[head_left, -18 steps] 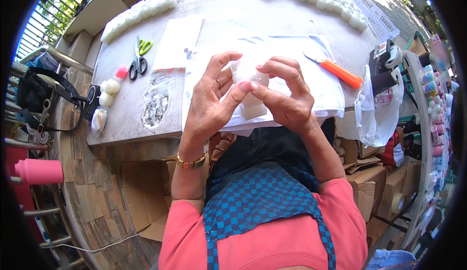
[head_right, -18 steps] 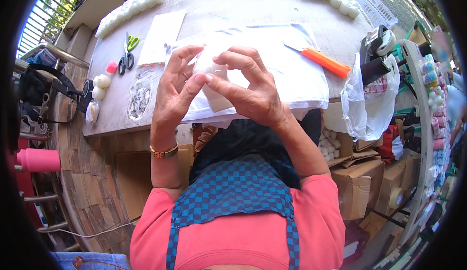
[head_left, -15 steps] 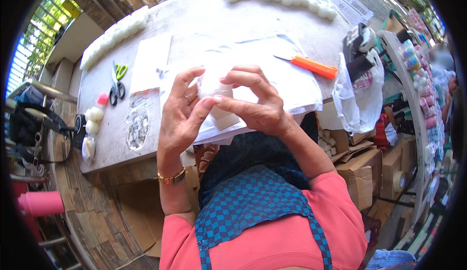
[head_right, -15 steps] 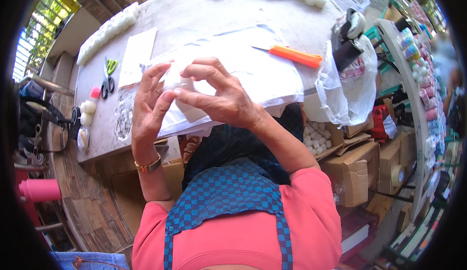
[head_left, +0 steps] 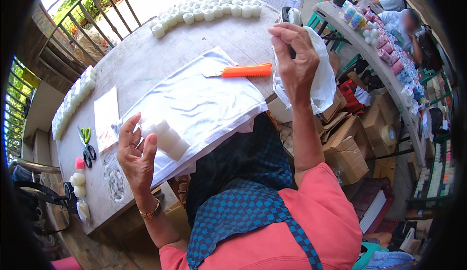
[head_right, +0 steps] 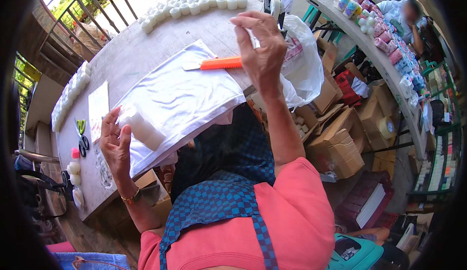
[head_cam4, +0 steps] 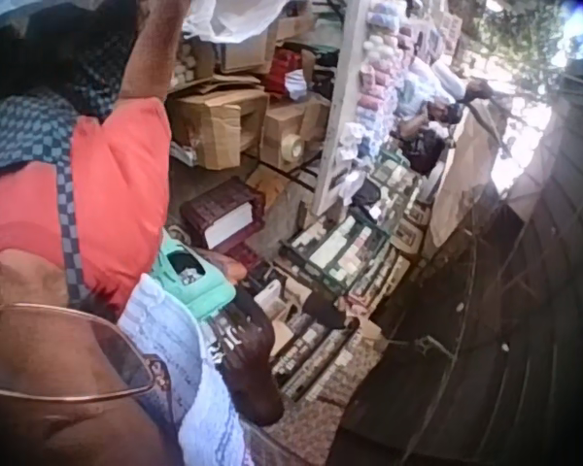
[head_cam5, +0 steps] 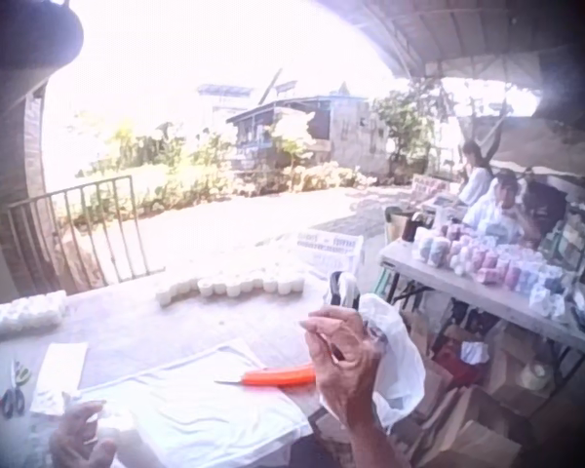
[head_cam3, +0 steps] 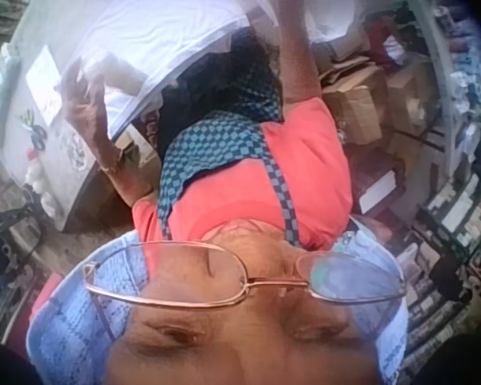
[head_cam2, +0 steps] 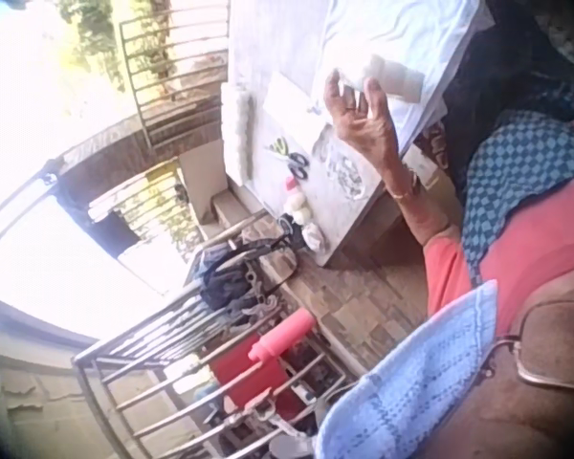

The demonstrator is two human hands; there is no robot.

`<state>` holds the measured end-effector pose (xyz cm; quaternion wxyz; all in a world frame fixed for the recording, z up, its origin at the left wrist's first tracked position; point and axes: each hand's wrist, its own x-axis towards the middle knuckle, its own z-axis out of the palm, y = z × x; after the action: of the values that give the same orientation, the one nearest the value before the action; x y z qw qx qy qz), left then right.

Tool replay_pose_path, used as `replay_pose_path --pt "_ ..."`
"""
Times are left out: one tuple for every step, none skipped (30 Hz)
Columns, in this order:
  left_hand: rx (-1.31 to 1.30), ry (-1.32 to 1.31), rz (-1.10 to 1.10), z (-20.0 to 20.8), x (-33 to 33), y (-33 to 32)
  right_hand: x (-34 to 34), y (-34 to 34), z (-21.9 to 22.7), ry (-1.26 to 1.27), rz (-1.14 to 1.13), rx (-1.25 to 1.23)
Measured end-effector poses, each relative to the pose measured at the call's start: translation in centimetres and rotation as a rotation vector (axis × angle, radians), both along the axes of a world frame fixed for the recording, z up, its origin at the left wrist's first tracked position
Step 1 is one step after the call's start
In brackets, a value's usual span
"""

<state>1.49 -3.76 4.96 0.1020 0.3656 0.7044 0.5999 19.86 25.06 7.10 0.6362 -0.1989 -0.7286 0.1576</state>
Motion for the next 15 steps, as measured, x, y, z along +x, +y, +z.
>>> replay_pose_path --pt "0.033 -0.011 0.010 -0.1 -0.1 0.0 1.7 3.0 0.0 0.039 -0.131 -0.048" --pt "0.066 -0.020 0.025 -0.4 -0.4 0.0 3.5 5.9 -0.6 -0.057 -0.294 -0.127" --pt "0.103 -0.042 0.054 -0.7 -0.7 0.2 5.1 8.3 -1.0 -0.154 -0.459 -0.204" --pt "0.154 -0.063 0.079 -1.2 -1.4 1.0 5.9 10.6 -0.8 -0.154 -0.325 -0.368" --pt "0.189 -0.088 0.111 -1.6 -1.5 1.3 6.6 12.2 -0.9 -0.165 -0.181 -0.544" --pt "0.254 -0.157 0.101 -1.9 -1.6 1.8 6.8 12.5 -0.9 -0.174 -0.036 -0.722" --pt "0.248 -0.153 0.100 -1.9 -1.4 2.3 6.8 12.7 -1.2 -0.149 0.043 -0.786" --pt "0.241 -0.149 0.100 -1.9 -0.9 2.8 6.6 12.8 -1.4 -0.123 0.124 -0.850" --pt "0.233 -0.144 0.099 -1.9 -0.5 3.2 6.5 12.8 -1.6 -0.097 0.205 -0.913" --pt "0.205 -0.095 0.108 -1.7 -0.2 3.3 6.6 13.5 -2.2 -0.124 0.227 -0.908" --pt "0.207 -0.106 0.094 -1.6 -0.1 3.4 6.4 14.1 -2.2 -0.089 0.242 -0.930" --pt "0.203 -0.115 0.084 -1.4 0.0 3.4 6.1 14.2 -2.3 -0.054 0.259 -0.957" --pt "0.200 -0.125 0.073 -1.3 0.1 3.4 5.8 14.2 -2.4 -0.019 0.276 -0.984" --pt "0.173 -0.125 0.071 -1.1 0.4 3.3 5.6 14.4 -2.6 0.011 0.263 -0.969" --pt "0.152 -0.125 0.070 -0.9 0.7 3.4 5.3 14.6 -2.6 0.040 0.251 -0.950"
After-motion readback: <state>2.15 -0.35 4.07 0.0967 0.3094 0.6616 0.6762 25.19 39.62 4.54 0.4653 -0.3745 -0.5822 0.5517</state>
